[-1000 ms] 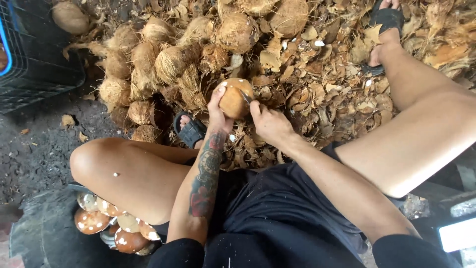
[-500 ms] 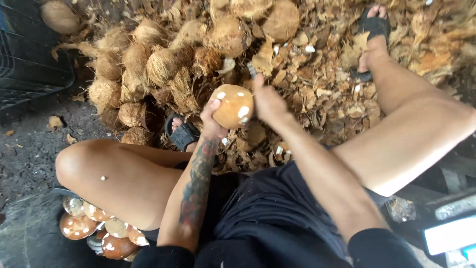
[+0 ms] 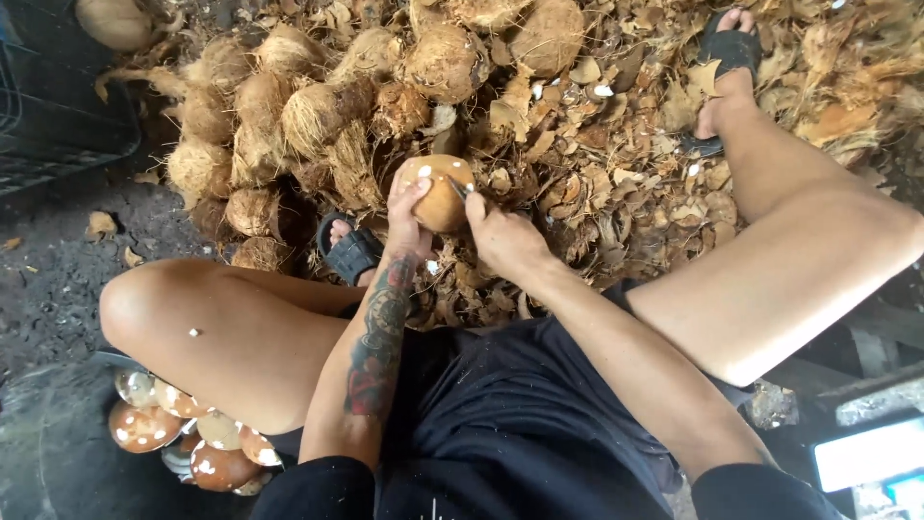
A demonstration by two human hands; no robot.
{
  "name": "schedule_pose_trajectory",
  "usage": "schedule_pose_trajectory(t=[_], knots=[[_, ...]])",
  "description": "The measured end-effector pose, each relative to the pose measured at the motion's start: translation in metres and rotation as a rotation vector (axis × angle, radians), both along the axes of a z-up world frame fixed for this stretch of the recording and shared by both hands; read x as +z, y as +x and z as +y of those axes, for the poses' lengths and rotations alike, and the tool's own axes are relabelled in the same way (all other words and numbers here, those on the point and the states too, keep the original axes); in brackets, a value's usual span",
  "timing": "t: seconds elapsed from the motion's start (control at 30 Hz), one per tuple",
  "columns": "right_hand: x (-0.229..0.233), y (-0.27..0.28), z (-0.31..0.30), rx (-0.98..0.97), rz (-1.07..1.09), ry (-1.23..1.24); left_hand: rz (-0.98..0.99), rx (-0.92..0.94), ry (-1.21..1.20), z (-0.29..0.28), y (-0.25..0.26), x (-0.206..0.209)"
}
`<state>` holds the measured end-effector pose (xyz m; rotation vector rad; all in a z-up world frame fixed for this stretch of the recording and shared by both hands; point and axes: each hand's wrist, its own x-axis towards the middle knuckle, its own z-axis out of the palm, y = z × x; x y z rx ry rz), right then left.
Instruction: A person sits on the floor and uses a knife to quickly peel the outer husks off coconuts, placing the finished products into a bucket.
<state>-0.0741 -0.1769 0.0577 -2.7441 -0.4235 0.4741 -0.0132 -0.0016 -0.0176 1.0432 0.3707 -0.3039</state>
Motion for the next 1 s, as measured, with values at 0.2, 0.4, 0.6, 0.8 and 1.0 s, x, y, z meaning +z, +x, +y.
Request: schedule_pose_trajectory(t=[0.2, 0.4, 0.6, 0.8, 1.0], knots=[[-0.007, 0.014, -0.001, -0.040, 0.206, 0.074, -0.021, -0.018, 0.105, 0.001, -0.002, 0.001], [-0.019, 0.026, 0.005, -0.122, 0.242, 0.085, -0.066, 0.068, 0.080, -0.007, -0.001, 0.003], [0.070, 0.065, -0.025, -0.675, 0.420, 0.568, -0.286, -0.199, -0.150, -0.007, -0.001, 0.040], [0.017, 0.064, -0.048, -0.365, 0.179, 0.147, 0.002, -0.156, -0.411, 0.004, 0.009, 0.070], [0.022, 0.011, -0.014, -0.043, 0.121, 0.070, 0.061, -0.142, -0.023, 0.005, 0.002, -0.001]])
